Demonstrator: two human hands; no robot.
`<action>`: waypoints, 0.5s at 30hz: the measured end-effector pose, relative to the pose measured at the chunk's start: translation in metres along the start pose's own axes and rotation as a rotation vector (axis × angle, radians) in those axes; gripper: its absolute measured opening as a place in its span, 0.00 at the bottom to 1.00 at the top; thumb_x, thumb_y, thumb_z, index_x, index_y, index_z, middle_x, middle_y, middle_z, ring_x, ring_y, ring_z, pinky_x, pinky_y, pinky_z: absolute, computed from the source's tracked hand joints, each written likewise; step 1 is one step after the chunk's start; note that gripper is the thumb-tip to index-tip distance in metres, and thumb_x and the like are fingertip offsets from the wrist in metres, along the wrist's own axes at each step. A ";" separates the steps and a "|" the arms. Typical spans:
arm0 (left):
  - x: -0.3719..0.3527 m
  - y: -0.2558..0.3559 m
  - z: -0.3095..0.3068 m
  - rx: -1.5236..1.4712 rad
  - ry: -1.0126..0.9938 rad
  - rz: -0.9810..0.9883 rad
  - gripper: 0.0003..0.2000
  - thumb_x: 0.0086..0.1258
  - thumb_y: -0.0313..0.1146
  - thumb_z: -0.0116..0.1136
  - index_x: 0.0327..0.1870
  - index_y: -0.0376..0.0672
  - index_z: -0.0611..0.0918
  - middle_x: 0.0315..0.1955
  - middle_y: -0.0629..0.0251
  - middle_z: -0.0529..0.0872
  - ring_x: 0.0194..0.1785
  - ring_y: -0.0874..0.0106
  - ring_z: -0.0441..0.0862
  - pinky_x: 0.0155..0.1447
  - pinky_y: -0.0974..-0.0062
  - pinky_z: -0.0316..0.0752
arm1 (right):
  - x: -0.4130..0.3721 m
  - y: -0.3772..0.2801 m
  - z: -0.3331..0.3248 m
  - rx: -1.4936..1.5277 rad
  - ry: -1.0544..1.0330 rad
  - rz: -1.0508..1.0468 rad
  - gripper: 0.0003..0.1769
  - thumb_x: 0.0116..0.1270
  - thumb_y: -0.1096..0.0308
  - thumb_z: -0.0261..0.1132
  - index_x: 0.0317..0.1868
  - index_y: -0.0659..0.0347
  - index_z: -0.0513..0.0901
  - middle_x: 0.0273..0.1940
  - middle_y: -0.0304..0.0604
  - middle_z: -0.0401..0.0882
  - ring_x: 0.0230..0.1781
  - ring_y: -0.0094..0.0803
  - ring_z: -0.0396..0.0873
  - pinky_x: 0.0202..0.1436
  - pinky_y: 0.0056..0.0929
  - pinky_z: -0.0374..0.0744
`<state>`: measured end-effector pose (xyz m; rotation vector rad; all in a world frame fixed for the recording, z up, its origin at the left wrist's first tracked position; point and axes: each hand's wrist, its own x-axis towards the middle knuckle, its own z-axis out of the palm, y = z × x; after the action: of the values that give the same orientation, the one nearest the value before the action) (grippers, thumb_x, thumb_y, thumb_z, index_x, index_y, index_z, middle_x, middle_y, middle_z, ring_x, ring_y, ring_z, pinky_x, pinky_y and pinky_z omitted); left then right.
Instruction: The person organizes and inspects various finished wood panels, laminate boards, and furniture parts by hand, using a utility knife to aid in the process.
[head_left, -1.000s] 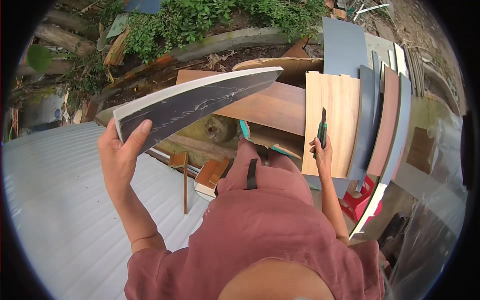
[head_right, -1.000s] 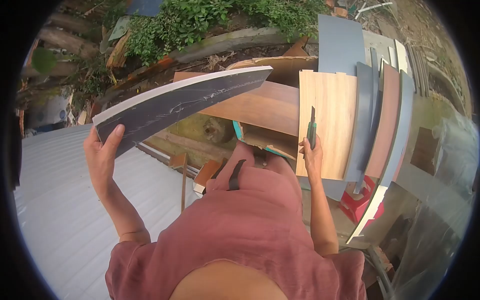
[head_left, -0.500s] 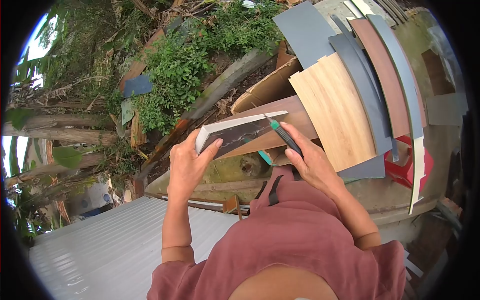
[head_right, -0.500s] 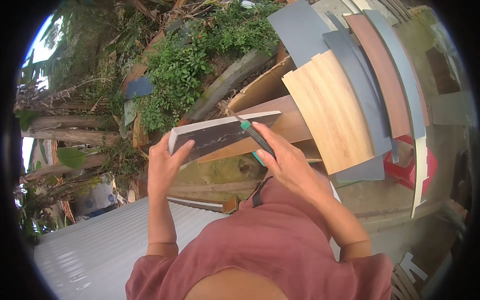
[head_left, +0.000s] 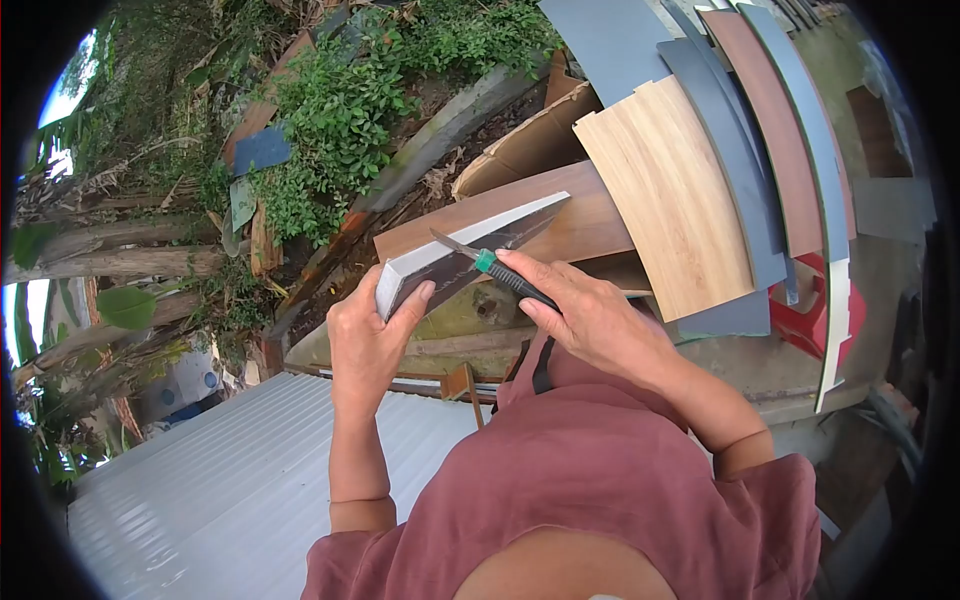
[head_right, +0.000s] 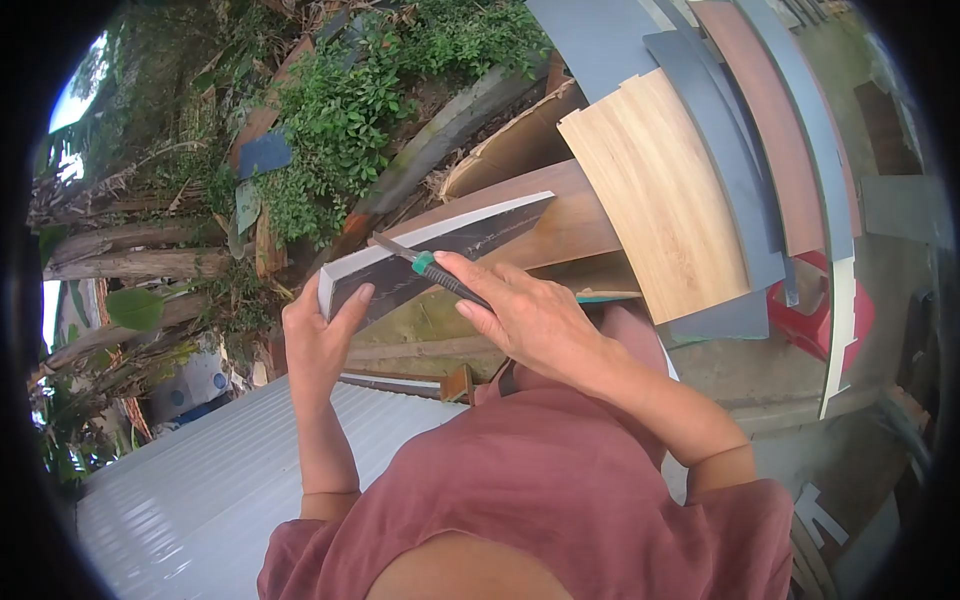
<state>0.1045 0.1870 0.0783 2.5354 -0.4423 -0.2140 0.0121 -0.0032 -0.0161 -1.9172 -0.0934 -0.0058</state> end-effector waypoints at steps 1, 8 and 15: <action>-0.001 0.000 0.000 0.014 0.010 0.006 0.13 0.60 0.33 0.66 0.40 0.33 0.81 0.20 0.58 0.82 0.21 0.75 0.77 0.29 0.77 0.72 | 0.000 0.007 0.000 -0.016 0.001 0.025 0.29 0.68 0.62 0.58 0.69 0.46 0.62 0.33 0.48 0.74 0.29 0.47 0.77 0.33 0.42 0.78; -0.010 0.002 0.002 0.055 0.011 0.007 0.13 0.60 0.33 0.67 0.39 0.33 0.81 0.19 0.59 0.82 0.21 0.75 0.76 0.29 0.78 0.72 | -0.003 0.006 -0.006 0.003 -0.080 0.016 0.27 0.69 0.63 0.57 0.68 0.46 0.64 0.34 0.50 0.75 0.31 0.48 0.76 0.36 0.42 0.77; -0.013 -0.004 0.002 0.035 0.055 -0.026 0.13 0.60 0.34 0.67 0.37 0.32 0.80 0.20 0.59 0.83 0.22 0.76 0.77 0.30 0.77 0.72 | 0.009 0.125 0.016 0.026 -0.119 0.274 0.25 0.71 0.64 0.54 0.67 0.51 0.63 0.56 0.55 0.74 0.52 0.52 0.75 0.54 0.43 0.73</action>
<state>0.0930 0.1942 0.0754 2.5754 -0.3953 -0.1467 0.0289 -0.0299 -0.1387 -1.8895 0.0897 0.2919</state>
